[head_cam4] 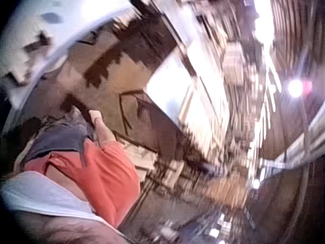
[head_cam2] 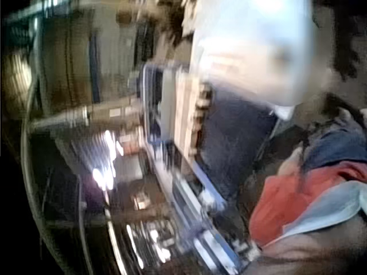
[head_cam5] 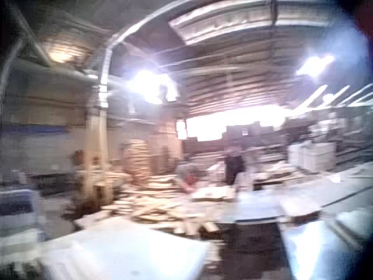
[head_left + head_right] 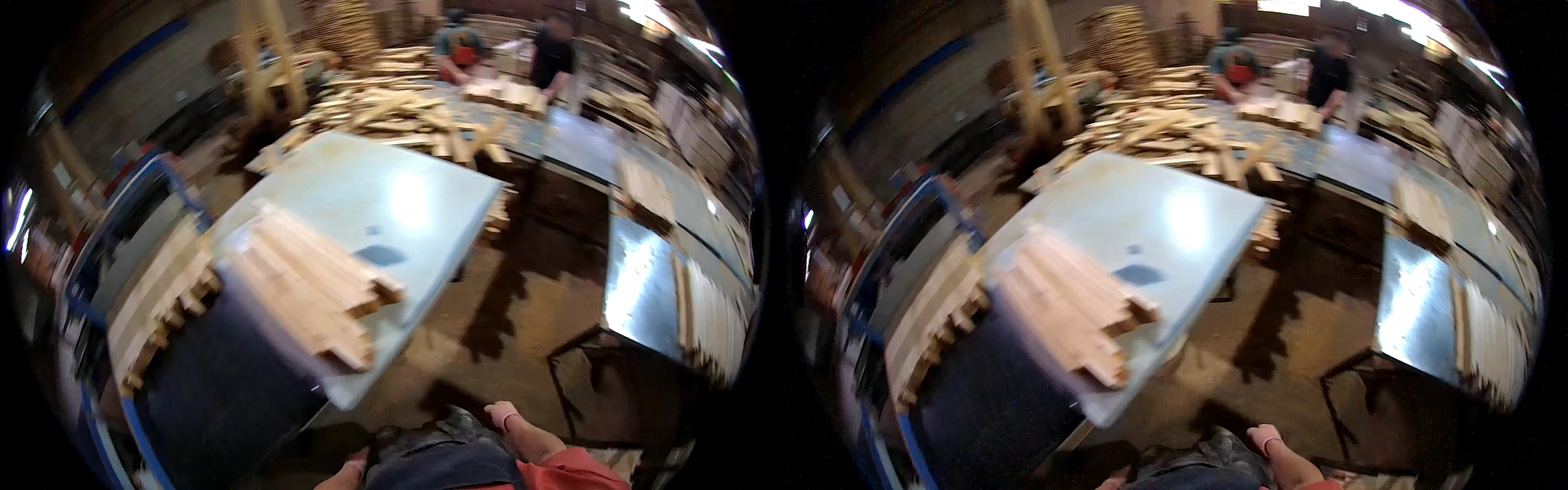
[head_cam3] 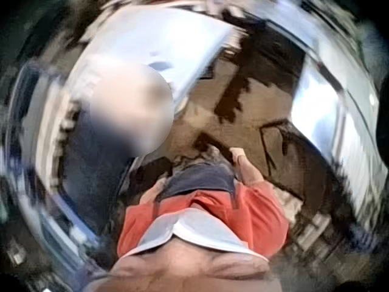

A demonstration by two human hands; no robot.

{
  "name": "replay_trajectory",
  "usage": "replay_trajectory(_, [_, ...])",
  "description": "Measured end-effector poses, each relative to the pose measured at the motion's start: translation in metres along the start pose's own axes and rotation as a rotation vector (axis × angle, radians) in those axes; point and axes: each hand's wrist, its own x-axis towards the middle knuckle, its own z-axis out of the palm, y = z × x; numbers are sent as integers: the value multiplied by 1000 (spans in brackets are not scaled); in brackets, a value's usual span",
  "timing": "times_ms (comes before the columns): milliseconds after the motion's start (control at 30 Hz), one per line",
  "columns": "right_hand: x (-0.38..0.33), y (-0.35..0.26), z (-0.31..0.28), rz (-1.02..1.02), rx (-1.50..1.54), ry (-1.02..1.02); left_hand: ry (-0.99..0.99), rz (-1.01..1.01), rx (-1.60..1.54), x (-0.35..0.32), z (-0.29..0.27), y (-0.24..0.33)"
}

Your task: The person repeatedly picks up stacks of light-colored wooden planks from a metal table, carries them to a nearby conveyor belt, and places them onto the belt. The person then returns to the table to repeat the process with additional stacks of planks.

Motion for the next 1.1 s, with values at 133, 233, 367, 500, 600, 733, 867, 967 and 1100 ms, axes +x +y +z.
replay_trajectory(133, [-34,108,-55,-12,-468,-88,11,7,-124,-24,32,43])
replay_trajectory(233, [-33,202,-82,260,-224,15,-65,109,-31,-11,54,146])
replay_trajectory(367, [-23,210,-105,241,8,97,-76,217,62,4,57,260])
replay_trajectory(500, [-4,198,-114,105,170,144,-120,327,160,30,68,388])
replay_trajectory(600, [17,166,-139,144,382,29,-131,367,197,47,71,467])
replay_trajectory(733, [29,176,-187,172,573,50,-188,444,300,70,97,594])
replay_trajectory(867, [58,228,-203,405,458,173,-282,462,398,82,130,717])
replay_trajectory(967, [72,247,-260,319,249,227,-304,477,420,94,139,810])
replay_trajectory(1100, [95,241,-364,388,259,265,-316,505,410,119,133,915])
